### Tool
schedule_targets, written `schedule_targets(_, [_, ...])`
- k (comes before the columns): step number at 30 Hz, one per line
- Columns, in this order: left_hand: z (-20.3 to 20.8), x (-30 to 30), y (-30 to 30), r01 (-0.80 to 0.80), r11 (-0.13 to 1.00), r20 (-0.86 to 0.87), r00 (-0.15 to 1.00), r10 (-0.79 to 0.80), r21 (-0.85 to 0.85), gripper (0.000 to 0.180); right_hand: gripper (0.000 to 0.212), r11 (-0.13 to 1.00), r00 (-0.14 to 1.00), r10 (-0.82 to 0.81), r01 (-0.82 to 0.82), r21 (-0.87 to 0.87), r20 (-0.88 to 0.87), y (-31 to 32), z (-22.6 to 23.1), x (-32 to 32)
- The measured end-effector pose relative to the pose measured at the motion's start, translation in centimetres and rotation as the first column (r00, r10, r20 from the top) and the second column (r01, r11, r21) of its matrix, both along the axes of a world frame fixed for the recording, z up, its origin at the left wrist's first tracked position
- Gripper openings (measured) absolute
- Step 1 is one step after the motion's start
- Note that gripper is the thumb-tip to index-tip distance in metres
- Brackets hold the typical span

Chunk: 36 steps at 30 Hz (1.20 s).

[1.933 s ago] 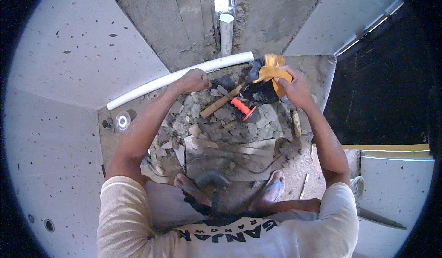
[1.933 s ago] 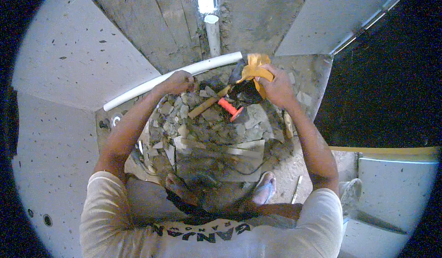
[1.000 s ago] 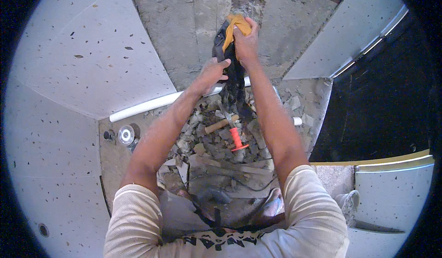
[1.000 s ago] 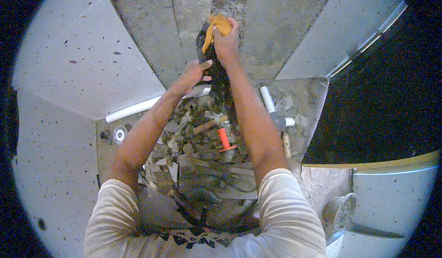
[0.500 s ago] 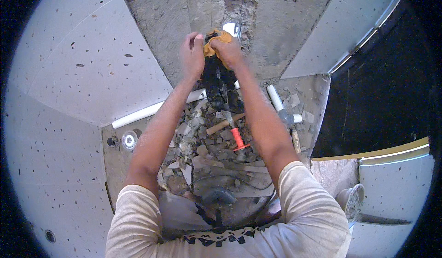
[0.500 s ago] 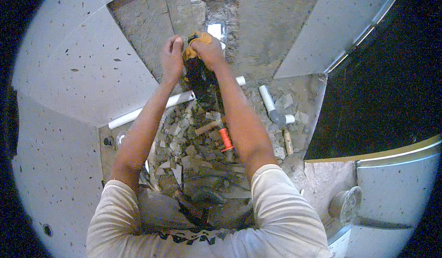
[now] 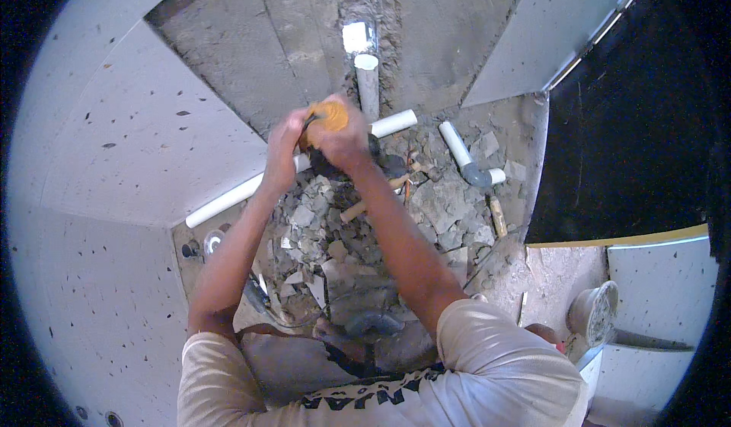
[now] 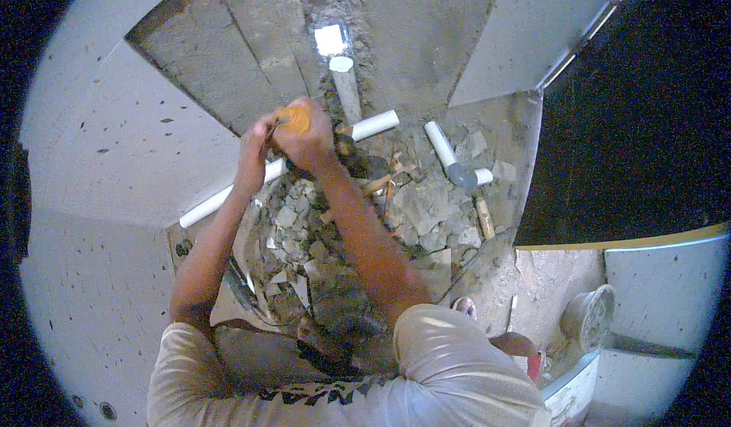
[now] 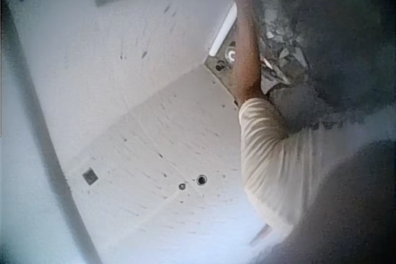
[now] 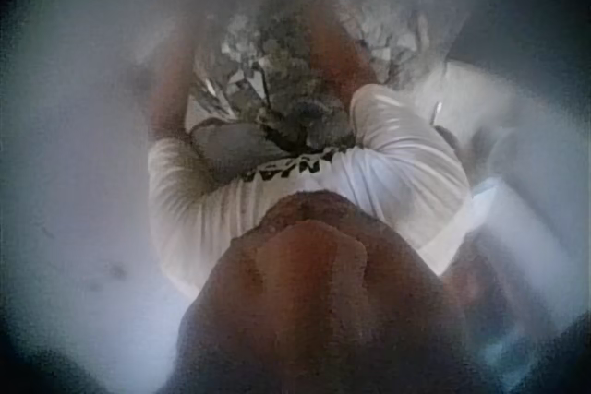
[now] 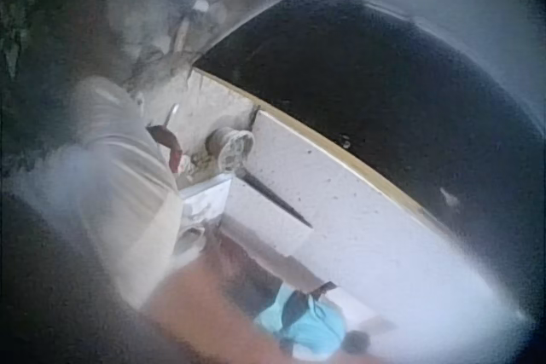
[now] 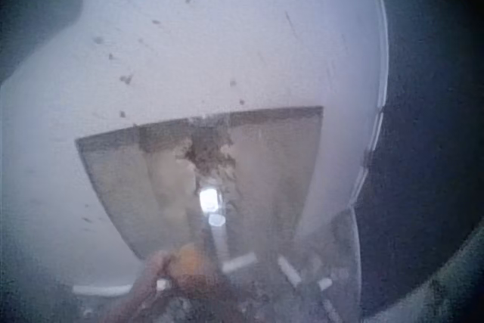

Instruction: The person uses an angle grinder to cut a groove in the floor, then uses a hammer and chisel to widen the opening. They place a PVC pipe elbow into the hole and continue to adjust the opening with the grinder and hammer to fit the pipe.

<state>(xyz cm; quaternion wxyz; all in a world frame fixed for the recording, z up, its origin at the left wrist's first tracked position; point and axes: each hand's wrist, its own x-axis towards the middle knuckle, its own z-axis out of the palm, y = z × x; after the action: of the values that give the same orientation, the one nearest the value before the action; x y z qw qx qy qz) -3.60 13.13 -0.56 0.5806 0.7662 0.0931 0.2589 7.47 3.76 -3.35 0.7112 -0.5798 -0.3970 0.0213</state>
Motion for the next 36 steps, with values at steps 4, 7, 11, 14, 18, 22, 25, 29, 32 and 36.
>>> schedule_targets(4, [-4.3,-4.3,0.7,-0.032,0.995,-0.045,0.999,0.028,-0.089,0.062,0.037,0.994,0.996,-0.082,0.084,-0.077,0.029,-0.6,0.0,-3.4])
schedule_targets(7, [-2.3,-2.6,-0.4,-0.028,0.996,-0.071,0.997,0.022,-0.088,0.055,0.037,0.993,0.992,-0.115,0.117,0.035,-0.052,0.4,0.9,-1.8])
schedule_targets(11, [-2.9,-0.8,-0.2,-0.11,0.994,-0.118,0.987,0.107,-0.019,0.054,0.052,0.949,0.948,-0.29,0.269,0.162,0.129,0.9,1.3,-0.8])
schedule_targets(14, [-3.1,0.7,-0.5,-0.162,0.953,-0.207,0.954,0.218,0.256,0.056,0.053,0.988,0.988,-0.15,0.148,0.05,0.041,-0.3,1.5,0.1])
schedule_targets(18, [-5.1,1.6,-0.7,-0.067,0.946,-0.324,0.93,0.175,0.318,0.054,0.051,0.98,0.998,-0.059,0.061,0.191,-0.019,-3.7,2.9,1.4])
schedule_targets(22, [-4.9,1.4,-4.4,0.032,0.999,-0.414,0.91,-0.023,0.014,0.063,0.046,0.916,0.972,-0.167,0.215,0.339,-0.163,-10.2,6.6,2.7])
schedule_targets(25, [-8.7,1.1,-4.3,0.141,0.868,-0.397,0.915,0.07,0.476,0.065,0.044,0.912,0.902,-0.328,0.38,0.156,-0.279,-14.2,5.9,5.2])
schedule_targets(29, [-11.6,2.8,-2.4,0.177,0.583,-0.378,0.893,0.243,0.793,0.06,0.037,0.902,0.833,-0.408,0.431,-0.025,-0.374,-16.9,2.7,7.8])
schedule_targets(32, [-14.0,4.6,0.0,0.281,0.616,-0.567,0.753,0.334,0.736,0.055,0.041,0.886,0.82,-0.461,0.445,-0.128,-0.339,-17.4,1.3,8.1])
schedule_targets(36, [-17.6,4.5,2.1,0.318,0.605,-0.626,0.667,0.404,0.73,0.054,0.041,0.896,0.846,-0.439,0.387,-0.217,-0.303,-19.1,2.7,6.7])
